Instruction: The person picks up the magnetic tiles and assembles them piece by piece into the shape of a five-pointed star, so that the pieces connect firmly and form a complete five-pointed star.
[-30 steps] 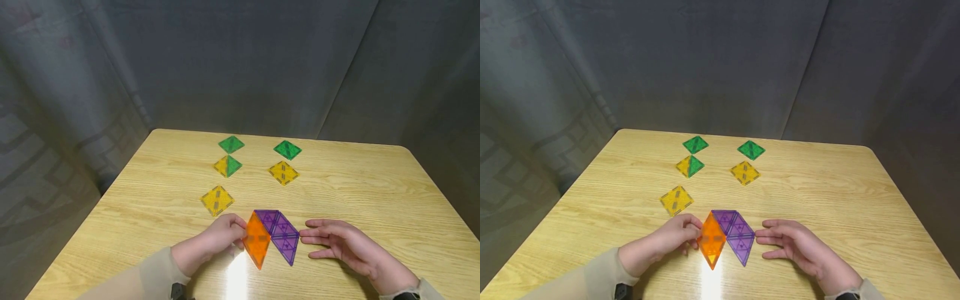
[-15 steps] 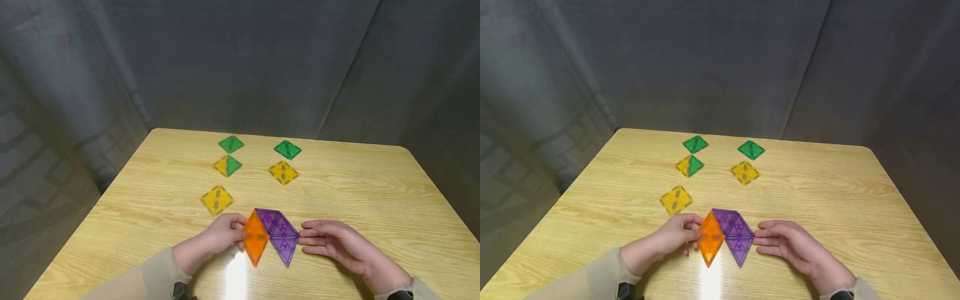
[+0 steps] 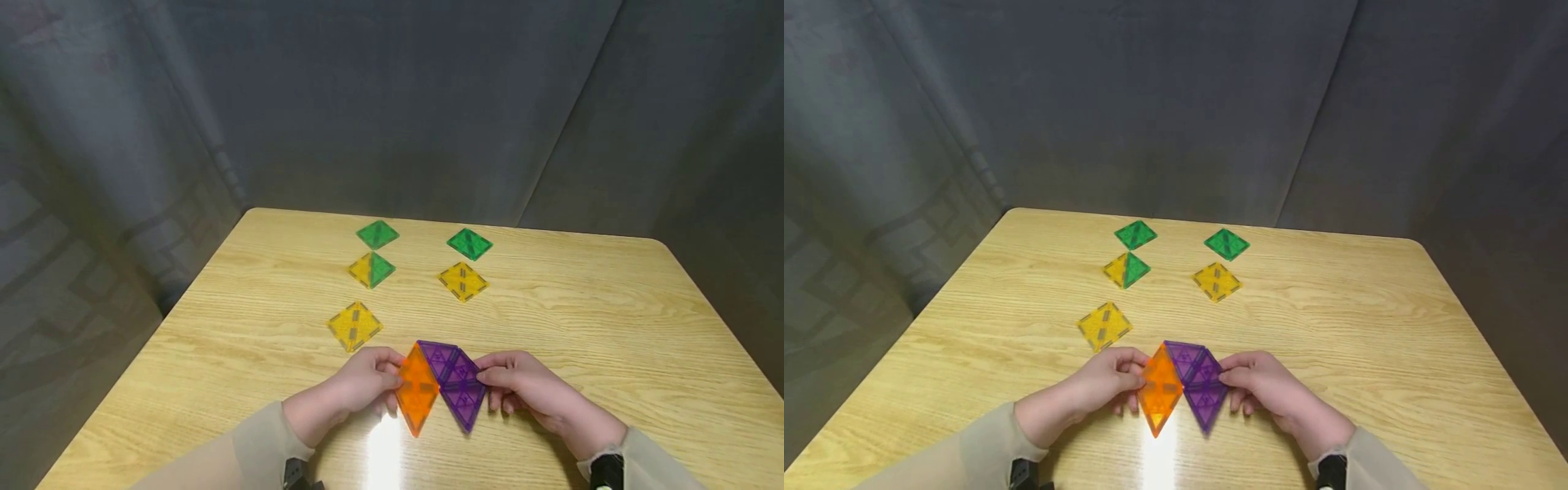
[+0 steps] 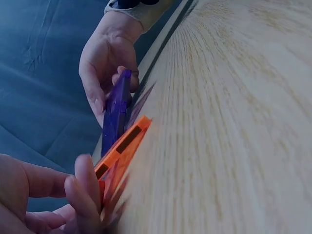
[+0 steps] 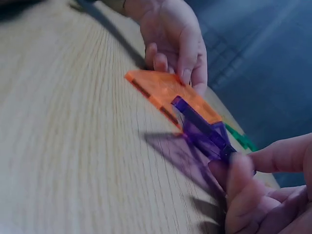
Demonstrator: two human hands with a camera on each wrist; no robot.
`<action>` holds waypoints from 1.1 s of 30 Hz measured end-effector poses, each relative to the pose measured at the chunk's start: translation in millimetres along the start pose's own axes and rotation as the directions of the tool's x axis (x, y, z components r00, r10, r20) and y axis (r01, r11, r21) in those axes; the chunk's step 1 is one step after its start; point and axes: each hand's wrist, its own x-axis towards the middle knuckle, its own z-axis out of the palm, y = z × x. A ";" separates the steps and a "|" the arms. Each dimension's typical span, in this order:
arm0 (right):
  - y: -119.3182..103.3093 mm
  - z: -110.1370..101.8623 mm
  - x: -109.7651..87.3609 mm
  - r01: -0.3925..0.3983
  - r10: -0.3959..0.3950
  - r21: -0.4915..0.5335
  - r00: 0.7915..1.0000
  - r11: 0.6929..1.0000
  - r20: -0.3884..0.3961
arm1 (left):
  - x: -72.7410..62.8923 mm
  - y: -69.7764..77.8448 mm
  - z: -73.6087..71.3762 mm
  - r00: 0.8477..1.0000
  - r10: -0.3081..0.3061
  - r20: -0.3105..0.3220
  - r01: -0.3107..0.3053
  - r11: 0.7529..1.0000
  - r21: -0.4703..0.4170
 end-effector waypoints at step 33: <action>2.4 -6.4 -8.6 -0.047 0.015 0.221 0.989 0.974 0.145 | 3.6 6.1 4.0 0.995 -0.092 -0.031 0.084 0.975 -0.206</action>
